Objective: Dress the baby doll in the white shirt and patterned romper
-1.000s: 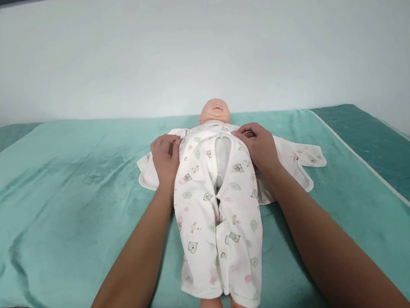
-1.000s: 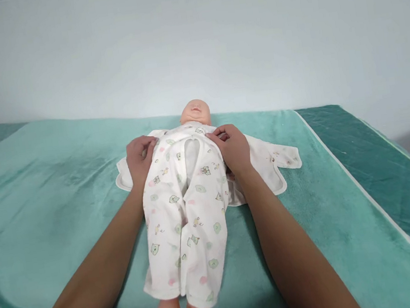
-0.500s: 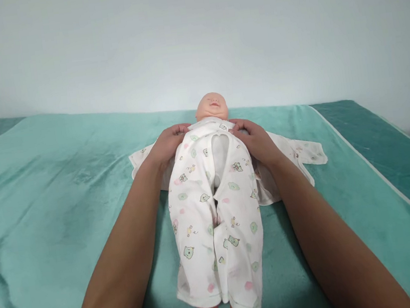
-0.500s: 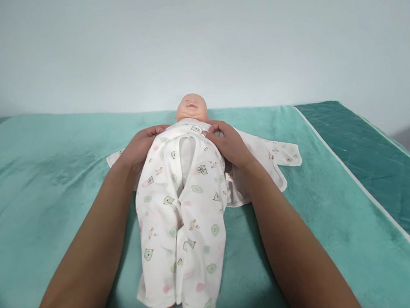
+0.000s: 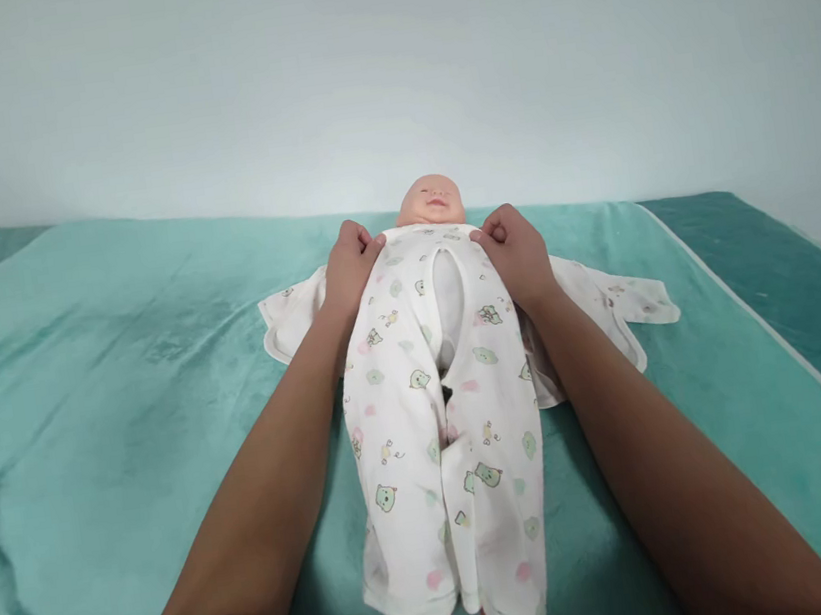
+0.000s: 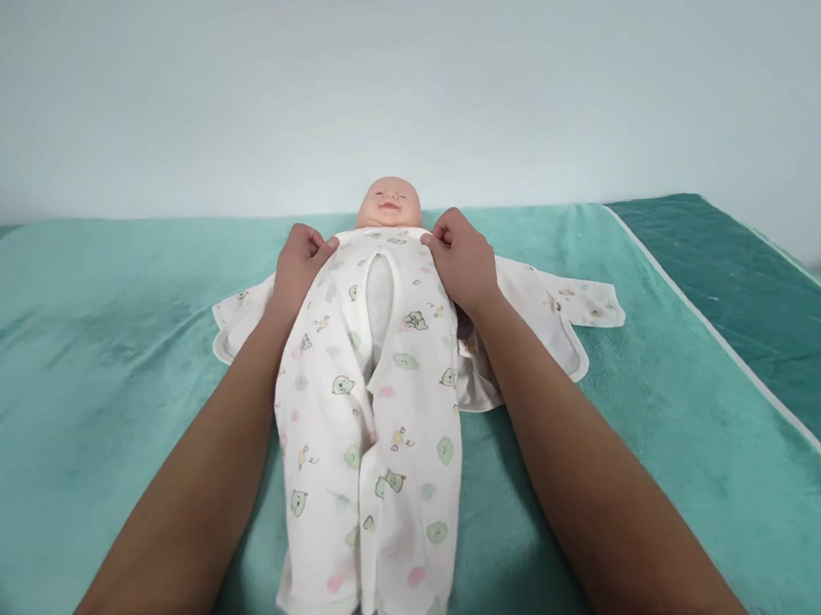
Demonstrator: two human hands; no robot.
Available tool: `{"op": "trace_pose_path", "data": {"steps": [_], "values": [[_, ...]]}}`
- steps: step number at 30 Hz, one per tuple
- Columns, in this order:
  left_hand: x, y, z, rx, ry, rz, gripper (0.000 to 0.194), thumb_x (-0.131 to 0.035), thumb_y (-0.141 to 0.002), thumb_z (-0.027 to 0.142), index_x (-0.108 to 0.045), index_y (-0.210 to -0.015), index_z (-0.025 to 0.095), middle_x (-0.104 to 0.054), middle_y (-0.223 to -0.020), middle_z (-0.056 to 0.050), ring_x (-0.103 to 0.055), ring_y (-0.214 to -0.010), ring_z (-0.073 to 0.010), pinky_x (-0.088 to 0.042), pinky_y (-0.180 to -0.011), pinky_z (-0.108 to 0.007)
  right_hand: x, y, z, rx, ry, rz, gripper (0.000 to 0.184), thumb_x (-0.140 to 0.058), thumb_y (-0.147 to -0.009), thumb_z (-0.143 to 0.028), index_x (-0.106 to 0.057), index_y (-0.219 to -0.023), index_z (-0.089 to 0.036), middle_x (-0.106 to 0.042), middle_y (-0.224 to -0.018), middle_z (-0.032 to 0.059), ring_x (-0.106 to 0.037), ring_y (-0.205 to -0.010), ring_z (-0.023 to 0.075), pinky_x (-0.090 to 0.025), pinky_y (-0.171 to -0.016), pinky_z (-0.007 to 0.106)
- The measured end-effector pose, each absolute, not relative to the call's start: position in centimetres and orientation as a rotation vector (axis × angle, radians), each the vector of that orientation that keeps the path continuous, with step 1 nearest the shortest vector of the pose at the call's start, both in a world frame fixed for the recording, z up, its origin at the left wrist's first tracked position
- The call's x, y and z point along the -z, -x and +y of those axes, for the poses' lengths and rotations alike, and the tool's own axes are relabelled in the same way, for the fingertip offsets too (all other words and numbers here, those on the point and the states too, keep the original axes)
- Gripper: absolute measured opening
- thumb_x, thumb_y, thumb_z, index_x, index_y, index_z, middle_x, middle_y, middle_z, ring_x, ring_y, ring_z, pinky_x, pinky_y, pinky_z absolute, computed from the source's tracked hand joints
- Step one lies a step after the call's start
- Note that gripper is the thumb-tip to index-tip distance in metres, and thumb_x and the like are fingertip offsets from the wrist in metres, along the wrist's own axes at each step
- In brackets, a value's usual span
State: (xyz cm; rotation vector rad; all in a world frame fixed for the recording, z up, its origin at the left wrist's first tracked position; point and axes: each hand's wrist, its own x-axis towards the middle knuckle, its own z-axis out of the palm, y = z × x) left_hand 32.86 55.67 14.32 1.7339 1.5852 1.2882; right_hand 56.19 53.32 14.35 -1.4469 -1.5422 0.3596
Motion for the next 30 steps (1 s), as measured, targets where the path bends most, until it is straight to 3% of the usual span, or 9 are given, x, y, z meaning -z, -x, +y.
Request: {"op": "trace_pose_path", "data": {"steps": [6, 8, 10, 15, 21, 24, 26, 28, 30], "values": [[-13.6, -32.7, 55.8, -1.245, -1.805, 1.489, 0.009, -0.059, -0.090, 0.030, -0.056, -0.087, 0.022, -0.059, -0.072, 0.002, -0.053, -0.070, -0.0161, -0.038, -0.069, -0.028, -13.8, -56.1, 54.1, -0.351, 1.433, -1.482, 0.014, -0.061, -0.083, -0.029, -0.050, -0.077, -0.024, -0.057, -0.069, -0.0046, -0.050, -0.068, 0.0160, -0.039, -0.071, 0.032], [-13.3, -32.5, 55.3, -1.226, -1.879, 1.390, 0.015, -0.056, -0.090, 0.030, -0.066, -0.100, 0.024, -0.070, -0.091, 0.000, -0.062, -0.085, -0.0190, -0.042, -0.080, -0.029, -13.5, -56.1, 53.8, -0.378, 1.357, -1.474, 0.007, -0.060, -0.084, -0.030, -0.058, -0.084, -0.024, -0.066, -0.079, -0.0023, -0.058, -0.075, 0.0177, -0.044, -0.076, 0.033], [-13.0, -32.2, 54.8, -1.188, -1.972, 1.356, 0.028, -0.059, -0.087, 0.028, -0.071, -0.112, 0.027, -0.074, -0.113, -0.002, -0.064, -0.105, -0.0235, -0.042, -0.094, -0.032, -13.3, -56.1, 53.2, -0.392, 1.290, -1.523, 0.016, -0.055, -0.087, -0.030, -0.067, -0.094, -0.024, -0.073, -0.093, 0.0004, -0.064, -0.086, 0.0203, -0.048, -0.083, 0.036], [-12.3, -31.5, 53.3, -1.072, -2.170, 1.454, 0.049, -0.063, -0.084, 0.027, -0.066, -0.133, 0.030, -0.067, -0.137, -0.007, -0.056, -0.129, -0.0318, -0.029, -0.115, -0.041, -13.4, -56.6, 51.3, -0.336, 1.291, -1.777, 0.046, -0.039, -0.090, -0.020, -0.073, -0.120, -0.028, -0.073, -0.126, 0.0014, -0.064, -0.116, 0.0252, -0.047, -0.103, 0.044], [-11.2, -30.3, 49.5, -1.109, -2.171, 1.492, 0.057, -0.055, -0.090, 0.027, -0.052, -0.147, 0.025, -0.047, -0.158, -0.010, -0.035, -0.151, -0.0286, -0.022, -0.124, -0.042, -12.7, -57.3, 48.7, -0.154, 1.308, -1.925, 0.051, -0.037, -0.095, -0.022, -0.061, -0.140, -0.023, -0.062, -0.145, 0.0079, -0.054, -0.134, 0.0278, -0.040, -0.115, 0.051], [-10.7, -29.8, 46.6, -1.112, -2.100, 1.465, 0.063, -0.056, -0.091, 0.032, -0.044, -0.152, 0.022, -0.042, -0.161, -0.013, -0.033, -0.152, -0.0313, -0.024, -0.124, -0.047, -11.8, -57.3, 46.4, -0.083, 1.440, -1.976, 0.057, -0.036, -0.095, -0.019, -0.047, -0.151, -0.015, -0.045, -0.159, 0.0136, -0.037, -0.150, 0.0287, -0.030, -0.121, 0.054], [-10.6, -29.6, 44.6, -1.078, -2.074, 1.444, 0.059, -0.056, -0.091, 0.034, -0.051, -0.147, 0.018, -0.049, -0.155, -0.015, -0.042, -0.145, -0.0357, -0.031, -0.120, -0.050, -11.2, -57.0, 44.4, -0.074, 1.535, -2.040, 0.064, -0.037, -0.094, -0.016, -0.034, -0.157, -0.008, -0.034, -0.165, 0.0180, -0.028, -0.155, 0.0294, -0.028, -0.123, 0.054], [-10.6, -29.5, 42.7, -1.039, -2.073, 1.414, 0.050, -0.060, -0.089, 0.035, -0.061, -0.136, 0.018, -0.060, -0.144, -0.015, -0.053, -0.134, -0.0383, -0.039, -0.114, -0.051, -11.0, -56.6, 42.0, -0.055, 1.608, -2.109, 0.067, -0.039, -0.093, -0.015, -0.029, -0.158, -0.003, -0.031, -0.165, 0.0218, -0.024, -0.156, 0.0311, -0.027, -0.124, 0.053], [-10.7, -29.5, 41.0, -1.023, -2.092, 1.370, 0.044, -0.066, -0.084, 0.034, -0.068, -0.126, 0.021, -0.066, -0.135, -0.011, -0.059, -0.126, -0.0385, -0.044, -0.109, -0.050, -10.9, -56.3, 39.6, -0.013, 1.623, -2.195, 0.064, -0.041, -0.093, -0.016, -0.036, -0.156, -0.003, -0.036, -0.162, 0.0230, -0.028, -0.154, 0.0334, -0.027, -0.123, 0.055]]}}
